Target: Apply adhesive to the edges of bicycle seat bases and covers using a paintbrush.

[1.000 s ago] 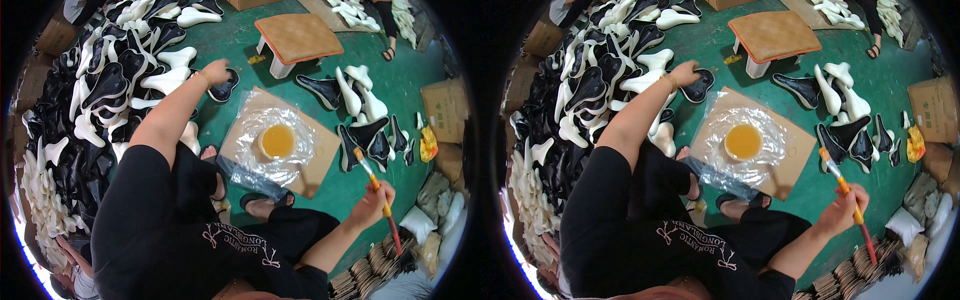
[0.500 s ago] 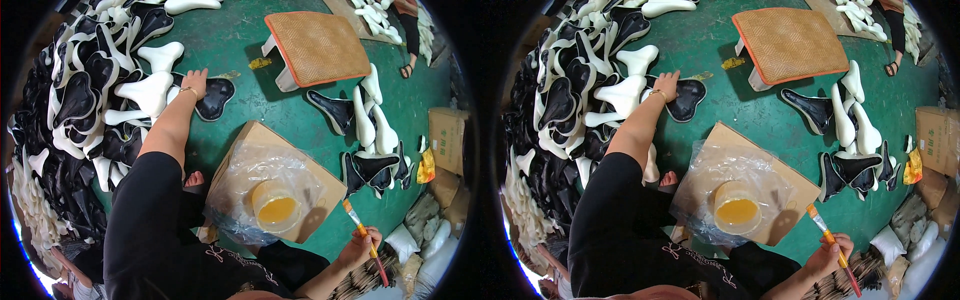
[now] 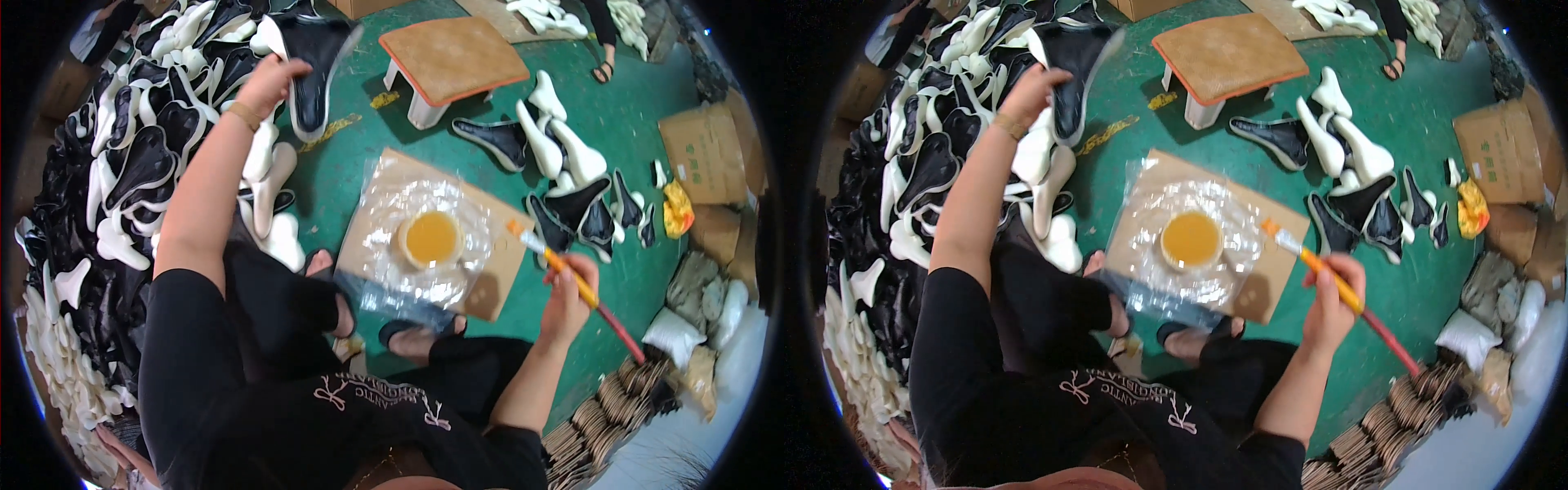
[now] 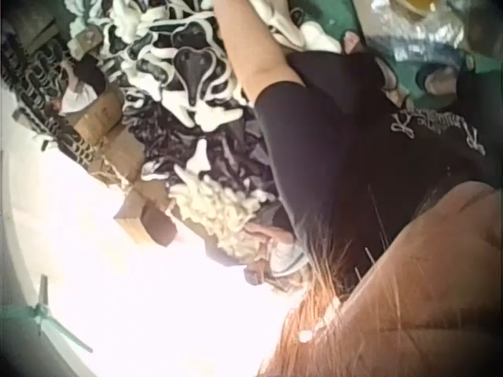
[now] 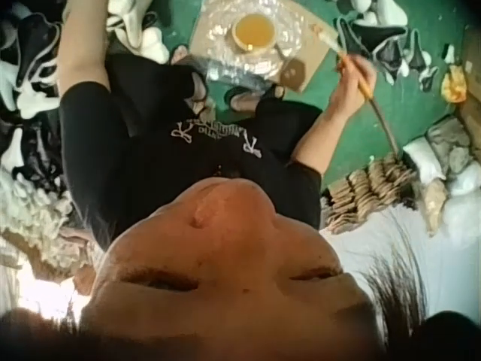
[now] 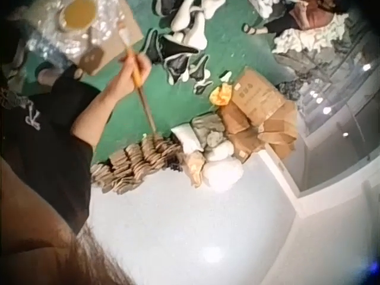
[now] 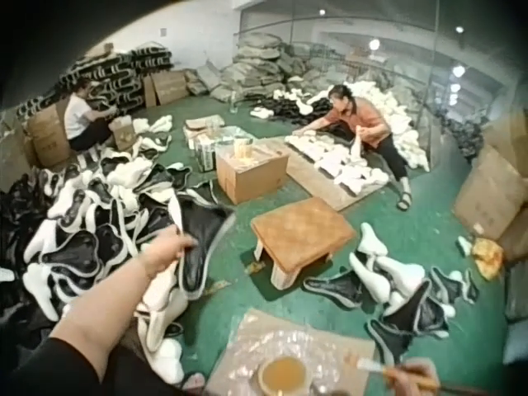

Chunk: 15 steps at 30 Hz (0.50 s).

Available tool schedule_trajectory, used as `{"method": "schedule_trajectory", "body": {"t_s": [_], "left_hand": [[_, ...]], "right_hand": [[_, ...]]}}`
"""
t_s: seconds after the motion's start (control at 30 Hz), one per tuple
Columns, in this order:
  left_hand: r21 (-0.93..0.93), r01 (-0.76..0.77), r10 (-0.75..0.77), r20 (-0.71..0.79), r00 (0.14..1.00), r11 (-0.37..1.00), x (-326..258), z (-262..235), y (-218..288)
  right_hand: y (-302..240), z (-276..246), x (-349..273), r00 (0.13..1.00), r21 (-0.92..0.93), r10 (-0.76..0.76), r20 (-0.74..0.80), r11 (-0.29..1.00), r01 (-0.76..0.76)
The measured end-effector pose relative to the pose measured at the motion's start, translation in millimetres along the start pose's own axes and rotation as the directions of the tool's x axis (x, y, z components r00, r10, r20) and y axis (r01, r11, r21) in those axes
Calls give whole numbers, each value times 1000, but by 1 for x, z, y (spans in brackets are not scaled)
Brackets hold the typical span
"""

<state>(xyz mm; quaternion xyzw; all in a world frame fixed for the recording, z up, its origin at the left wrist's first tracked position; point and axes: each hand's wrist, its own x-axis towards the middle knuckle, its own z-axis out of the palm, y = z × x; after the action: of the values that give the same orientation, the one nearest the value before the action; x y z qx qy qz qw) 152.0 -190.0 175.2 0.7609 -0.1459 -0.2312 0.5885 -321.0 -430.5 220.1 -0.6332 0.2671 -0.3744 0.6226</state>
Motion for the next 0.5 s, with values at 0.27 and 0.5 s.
{"method": "schedule_trajectory", "body": {"t_s": [0.27, 0.5], "left_hand": [[-884, 226, 343, 378, 860, 408, -214, -7, 91], [-493, 638, -229, 656, 719, 592, -316, 11, 26]], "right_hand": [[0, 29, -25, 968, -122, 41, 247, 993, -11], [37, 68, -30, 927, -372, -20, 375, 913, 170]]}}
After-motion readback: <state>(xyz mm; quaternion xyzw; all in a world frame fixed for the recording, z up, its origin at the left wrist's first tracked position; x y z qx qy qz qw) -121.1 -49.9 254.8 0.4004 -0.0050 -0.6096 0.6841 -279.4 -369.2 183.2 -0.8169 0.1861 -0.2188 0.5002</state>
